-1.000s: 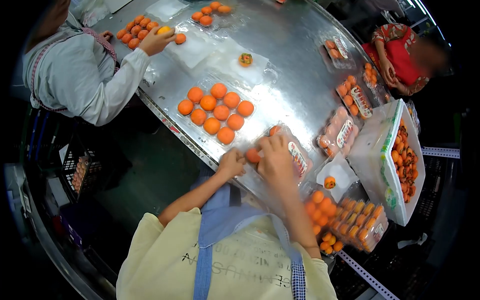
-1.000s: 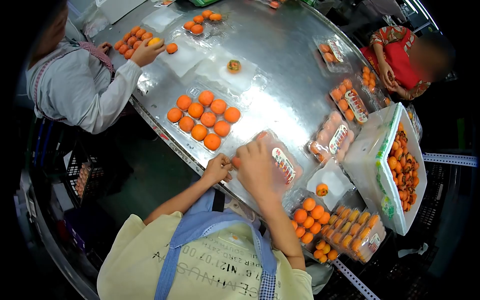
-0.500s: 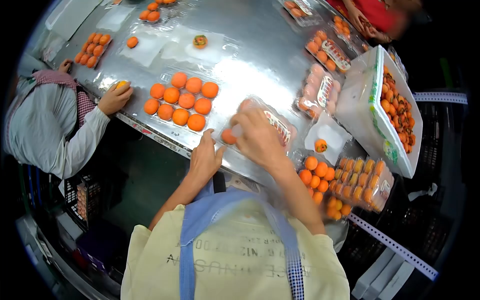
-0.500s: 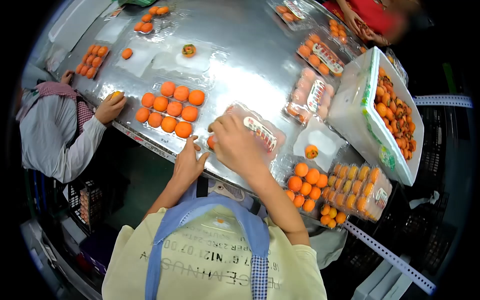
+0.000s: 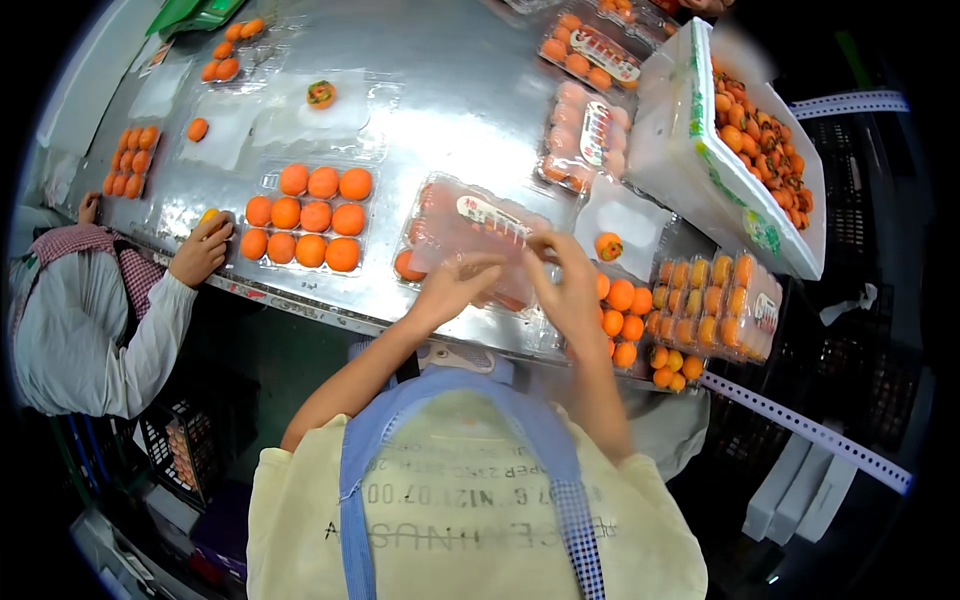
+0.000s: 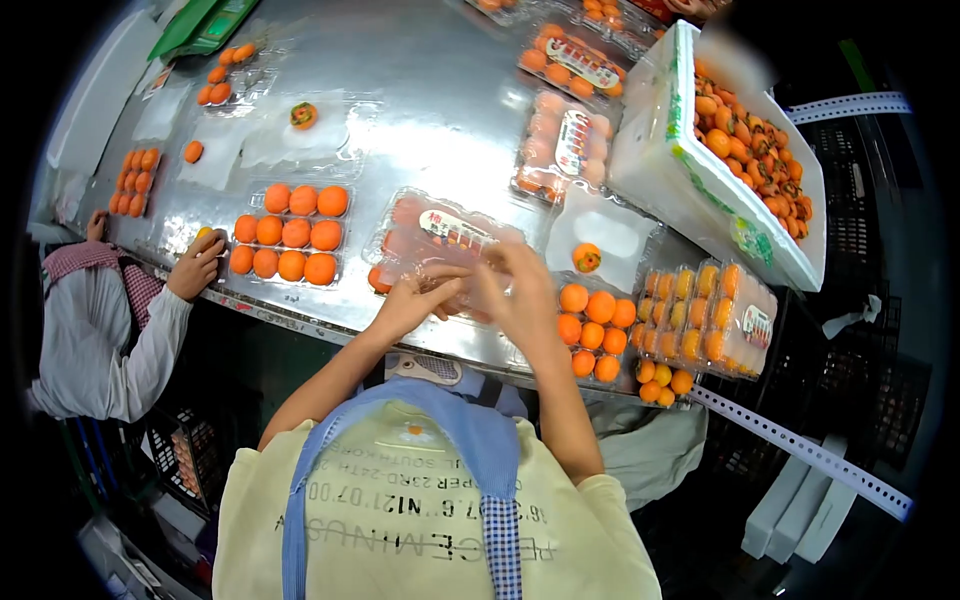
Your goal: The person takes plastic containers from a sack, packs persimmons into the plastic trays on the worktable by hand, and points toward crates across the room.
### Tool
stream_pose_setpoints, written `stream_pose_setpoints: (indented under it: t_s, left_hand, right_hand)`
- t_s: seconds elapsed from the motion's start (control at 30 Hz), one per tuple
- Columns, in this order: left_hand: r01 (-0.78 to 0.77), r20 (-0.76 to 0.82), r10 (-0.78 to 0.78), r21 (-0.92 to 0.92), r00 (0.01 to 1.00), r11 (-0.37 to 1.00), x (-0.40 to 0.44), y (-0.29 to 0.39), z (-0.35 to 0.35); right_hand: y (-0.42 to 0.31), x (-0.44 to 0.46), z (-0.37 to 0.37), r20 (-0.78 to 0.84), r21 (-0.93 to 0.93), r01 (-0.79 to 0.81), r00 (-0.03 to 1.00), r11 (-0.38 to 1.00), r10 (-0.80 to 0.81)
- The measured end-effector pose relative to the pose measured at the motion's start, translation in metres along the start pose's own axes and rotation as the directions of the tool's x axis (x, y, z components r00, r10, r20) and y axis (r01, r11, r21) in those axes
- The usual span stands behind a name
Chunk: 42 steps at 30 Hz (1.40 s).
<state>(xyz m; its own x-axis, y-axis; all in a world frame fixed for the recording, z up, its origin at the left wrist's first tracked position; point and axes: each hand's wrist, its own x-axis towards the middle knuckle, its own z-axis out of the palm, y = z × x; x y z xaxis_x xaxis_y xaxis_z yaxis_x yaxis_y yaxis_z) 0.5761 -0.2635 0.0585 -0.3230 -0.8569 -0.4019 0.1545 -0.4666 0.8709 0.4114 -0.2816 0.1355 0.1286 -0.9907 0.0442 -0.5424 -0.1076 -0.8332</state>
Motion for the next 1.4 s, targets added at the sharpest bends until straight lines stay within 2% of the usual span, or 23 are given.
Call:
stream_pose_setpoints:
  t_s: [0.03,0.1,0.2,0.23,0.33,0.43,0.53,0.57,0.67,0.77,0.93,1.0,1.03,1.07,1.1,1.13,1.2,1.23,1.27,1.33,1.4]
  left_hand:
    - [0.025,0.012,-0.026,0.054,1.0,0.998,-0.001,0.005,0.0]
    - [0.042,0.017,-0.041,-0.023,0.999,0.999,0.001,0.002,0.0]
    - [0.062,-0.011,-0.062,-0.06,0.998,0.996,0.001,0.001,0.001]
    - [0.066,-0.023,-0.068,-0.061,0.997,0.996,0.001,0.0,0.002]
    - [0.125,-0.002,-0.125,-0.001,0.992,0.992,-0.003,0.008,0.002]
    - [0.293,0.083,-0.303,0.116,0.949,0.949,-0.01,0.013,-0.004]
    - [0.447,0.196,-0.462,0.115,0.865,0.887,-0.013,0.008,0.006]
    - [0.406,0.219,-0.398,0.005,0.891,0.914,-0.015,0.004,0.011]
    - [0.298,0.179,-0.268,-0.17,0.947,0.939,-0.016,-0.009,0.019]
    - [0.277,0.049,-0.273,-0.209,0.961,0.938,-0.014,-0.012,0.025]
    - [0.19,-0.044,-0.205,-0.229,0.978,0.955,-0.012,-0.017,0.028]
    - [0.191,-0.055,-0.209,-0.232,0.976,0.954,-0.011,-0.016,0.03]
    - [0.17,-0.081,-0.187,-0.174,0.979,0.97,-0.01,-0.018,0.03]
    - [0.152,-0.094,-0.163,-0.117,0.982,0.982,-0.008,-0.02,0.029]
    - [0.158,-0.114,-0.166,-0.078,0.979,0.984,-0.008,-0.019,0.029]
    - [0.127,-0.136,-0.131,-0.038,0.982,0.991,-0.007,-0.021,0.029]
    - [0.171,-0.177,-0.169,-0.005,0.97,0.985,-0.008,-0.016,0.03]
    - [0.128,-0.165,-0.138,-0.069,0.977,0.989,-0.01,-0.012,0.031]
    - [0.082,-0.145,-0.101,-0.136,0.984,0.987,-0.011,-0.01,0.033]
    - [0.037,-0.138,-0.064,-0.187,0.988,0.982,-0.009,-0.015,0.036]
    - [0.068,-0.178,-0.096,-0.157,0.979,0.985,-0.013,-0.009,0.041]
  right_hand:
    - [0.015,-0.01,-0.009,0.053,-0.02,-0.068,0.996,0.997,0.069]
    - [0.032,-0.03,-0.018,0.159,-0.063,-0.201,0.965,0.978,0.208]
    - [0.026,-0.049,-0.002,0.043,-0.394,0.127,0.992,0.91,-0.12]
    - [0.023,-0.051,0.004,0.085,-0.431,0.118,0.992,0.895,-0.09]
    - [0.05,-0.052,0.018,0.017,-0.378,0.171,0.984,0.91,-0.178]
    - [0.057,-0.053,0.016,0.039,-0.344,0.178,0.984,0.922,-0.176]
    - [0.053,-0.053,0.014,0.063,-0.374,0.227,0.974,0.899,-0.22]
    - [0.056,-0.054,0.014,0.051,-0.385,0.225,0.973,0.895,-0.223]
    - [0.063,-0.056,0.02,0.038,-0.367,0.248,0.967,0.896,-0.253]
    - [0.062,-0.057,0.022,0.014,-0.357,0.228,0.971,0.906,-0.238]
    - [0.064,-0.063,0.023,0.015,-0.358,0.202,0.977,0.912,-0.211]
    - [0.065,-0.068,0.03,-0.037,-0.369,0.127,0.988,0.921,-0.151]
    - [0.069,-0.073,0.029,-0.081,-0.39,0.072,0.99,0.918,-0.112]
    - [0.089,-0.083,0.032,-0.072,-0.25,-0.028,0.997,0.968,0.01]
    - [0.085,-0.085,0.027,0.004,-0.146,-0.219,0.975,0.965,0.222]
    - [0.081,-0.085,0.026,0.098,-0.042,-0.411,0.906,0.911,0.413]
    - [0.114,-0.095,0.039,0.071,0.206,-0.448,0.893,0.87,0.444]
    - [0.106,-0.091,0.037,0.145,0.424,-0.535,0.836,0.731,0.529]
    - [0.099,-0.088,0.033,0.217,0.495,-0.567,0.814,0.658,0.538]
    - [0.108,-0.092,0.041,0.208,0.651,-0.545,0.798,0.529,0.566]
    - [0.109,-0.094,0.045,0.198,0.62,-0.56,0.789,0.549,0.582]
